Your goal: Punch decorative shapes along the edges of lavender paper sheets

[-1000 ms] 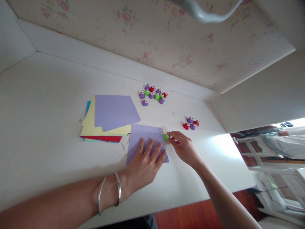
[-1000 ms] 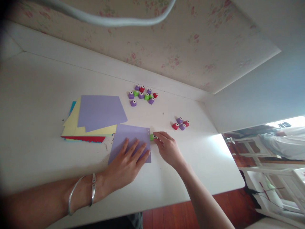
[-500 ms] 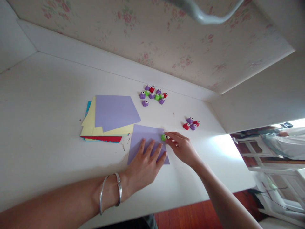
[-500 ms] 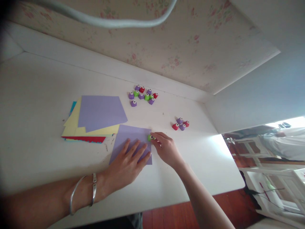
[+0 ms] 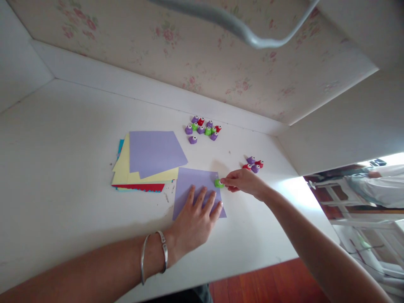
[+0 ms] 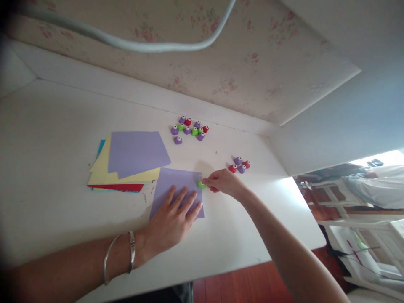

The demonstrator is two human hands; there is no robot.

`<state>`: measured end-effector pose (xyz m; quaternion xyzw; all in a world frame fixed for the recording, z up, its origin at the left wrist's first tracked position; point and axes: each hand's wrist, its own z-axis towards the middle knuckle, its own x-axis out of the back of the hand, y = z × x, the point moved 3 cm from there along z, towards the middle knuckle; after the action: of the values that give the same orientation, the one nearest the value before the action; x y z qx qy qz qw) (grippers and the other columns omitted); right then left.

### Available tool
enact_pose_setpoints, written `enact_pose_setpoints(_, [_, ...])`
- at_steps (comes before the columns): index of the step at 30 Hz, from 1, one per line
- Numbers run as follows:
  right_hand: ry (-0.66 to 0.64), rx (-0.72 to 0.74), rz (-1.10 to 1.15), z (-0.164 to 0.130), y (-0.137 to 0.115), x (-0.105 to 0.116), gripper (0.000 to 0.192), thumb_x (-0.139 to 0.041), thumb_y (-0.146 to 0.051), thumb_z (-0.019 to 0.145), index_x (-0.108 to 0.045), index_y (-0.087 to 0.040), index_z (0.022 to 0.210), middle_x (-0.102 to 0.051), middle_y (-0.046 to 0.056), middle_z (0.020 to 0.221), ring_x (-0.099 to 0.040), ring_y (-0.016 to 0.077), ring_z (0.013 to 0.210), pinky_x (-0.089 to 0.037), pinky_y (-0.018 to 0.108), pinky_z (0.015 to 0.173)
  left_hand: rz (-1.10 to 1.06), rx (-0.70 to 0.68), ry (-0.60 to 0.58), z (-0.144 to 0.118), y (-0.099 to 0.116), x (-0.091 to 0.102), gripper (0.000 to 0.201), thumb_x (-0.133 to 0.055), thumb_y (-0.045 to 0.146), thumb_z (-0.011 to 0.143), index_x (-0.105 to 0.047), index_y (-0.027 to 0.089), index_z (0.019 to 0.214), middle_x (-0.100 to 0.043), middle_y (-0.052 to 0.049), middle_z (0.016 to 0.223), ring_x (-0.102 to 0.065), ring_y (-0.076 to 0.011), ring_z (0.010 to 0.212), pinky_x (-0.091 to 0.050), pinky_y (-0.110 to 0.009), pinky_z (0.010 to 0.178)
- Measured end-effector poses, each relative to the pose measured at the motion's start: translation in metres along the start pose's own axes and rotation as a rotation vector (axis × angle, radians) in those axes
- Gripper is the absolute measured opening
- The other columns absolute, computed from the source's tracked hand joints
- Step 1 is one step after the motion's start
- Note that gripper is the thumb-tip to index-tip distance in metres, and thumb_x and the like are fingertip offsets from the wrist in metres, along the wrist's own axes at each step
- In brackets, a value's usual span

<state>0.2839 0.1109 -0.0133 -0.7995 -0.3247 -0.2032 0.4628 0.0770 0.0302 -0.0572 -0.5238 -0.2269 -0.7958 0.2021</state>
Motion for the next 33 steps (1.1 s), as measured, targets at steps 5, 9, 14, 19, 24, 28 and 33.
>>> enact_pose_setpoints(5, [-0.050, -0.021, -0.097, 0.000, -0.012, 0.000, 0.037, -0.072, -0.050, 0.077, -0.068, -0.018, 0.058, -0.067, 0.005, 0.054, -0.062, 0.0129, 0.047, -0.049, 0.023, 0.046, 0.001, -0.005, -0.005, 0.001, -0.001, 0.000, 0.044, -0.042, 0.034, 0.098, -0.051, 0.023, 0.140, -0.044, -0.012, 0.147, -0.042, -0.0386, 0.134, -0.027, -0.067, 0.110])
enact_pose_setpoints(9, [-0.070, -0.058, -0.250, -0.003, -0.019, -0.001, 0.041, -0.065, -0.050, 0.081, -0.065, -0.017, 0.057, -0.065, 0.003, 0.052, -0.056, 0.0100, 0.043, -0.043, 0.022, 0.045, -0.001, -0.013, -0.015, 0.001, -0.001, 0.001, 0.044, -0.041, 0.033, 0.098, -0.051, 0.023, 0.140, -0.045, -0.012, 0.146, -0.042, -0.0382, 0.134, -0.026, -0.067, 0.110])
enact_pose_setpoints(14, [-0.074, -0.076, -0.326, -0.001, -0.022, -0.001, 0.037, -0.062, -0.047, 0.082, -0.067, -0.017, 0.062, -0.066, 0.004, 0.054, -0.058, 0.0114, 0.045, -0.044, 0.023, 0.047, 0.013, -0.018, -0.018, 0.000, -0.001, 0.000, 0.044, -0.040, 0.033, 0.098, -0.050, 0.024, 0.140, -0.045, -0.011, 0.147, -0.041, -0.0379, 0.135, -0.023, -0.067, 0.111])
enact_pose_setpoints(19, [-0.093, -0.062, -0.339, 0.003, -0.021, -0.001, 0.036, -0.062, -0.045, 0.080, -0.066, -0.017, 0.059, -0.067, 0.004, 0.054, -0.059, 0.0123, 0.047, -0.043, 0.023, 0.048, 0.050, -0.009, -0.020, 0.000, -0.001, -0.003, 0.044, -0.041, 0.036, 0.098, -0.050, 0.027, 0.140, -0.044, -0.009, 0.148, -0.040, -0.0361, 0.136, -0.021, -0.064, 0.113])
enact_pose_setpoints(24, [-0.101, -0.030, -0.316, 0.006, -0.018, -0.001, 0.037, -0.061, -0.047, 0.080, -0.067, -0.017, 0.060, -0.069, 0.004, 0.057, -0.062, 0.0134, 0.051, -0.042, 0.022, 0.049, 0.063, -0.009, -0.022, 0.001, -0.001, -0.003, 0.043, -0.038, 0.036, 0.099, -0.051, 0.028, 0.139, -0.045, -0.008, 0.147, -0.042, -0.0347, 0.134, -0.021, -0.063, 0.113])
enact_pose_setpoints(28, [-0.103, -0.016, -0.333, 0.005, -0.017, -0.002, 0.038, -0.060, -0.047, 0.081, -0.067, -0.017, 0.059, -0.069, 0.005, 0.056, -0.062, 0.0133, 0.052, -0.041, 0.021, 0.048, 0.059, -0.015, -0.015, 0.001, -0.002, -0.004, 0.042, -0.038, 0.036, 0.100, -0.052, 0.027, 0.138, -0.046, -0.007, 0.147, -0.041, -0.0350, 0.134, -0.021, -0.063, 0.113])
enact_pose_setpoints(33, [-0.081, 0.000, -0.272, 0.003, -0.012, -0.004, 0.038, -0.060, -0.048, 0.082, -0.067, -0.017, 0.061, -0.069, 0.004, 0.057, -0.062, 0.0129, 0.052, -0.042, 0.021, 0.049, 0.063, -0.012, -0.010, 0.002, -0.002, -0.003, 0.042, -0.040, 0.036, 0.099, -0.052, 0.027, 0.138, -0.047, -0.007, 0.146, -0.043, -0.0342, 0.134, -0.022, -0.063, 0.113])
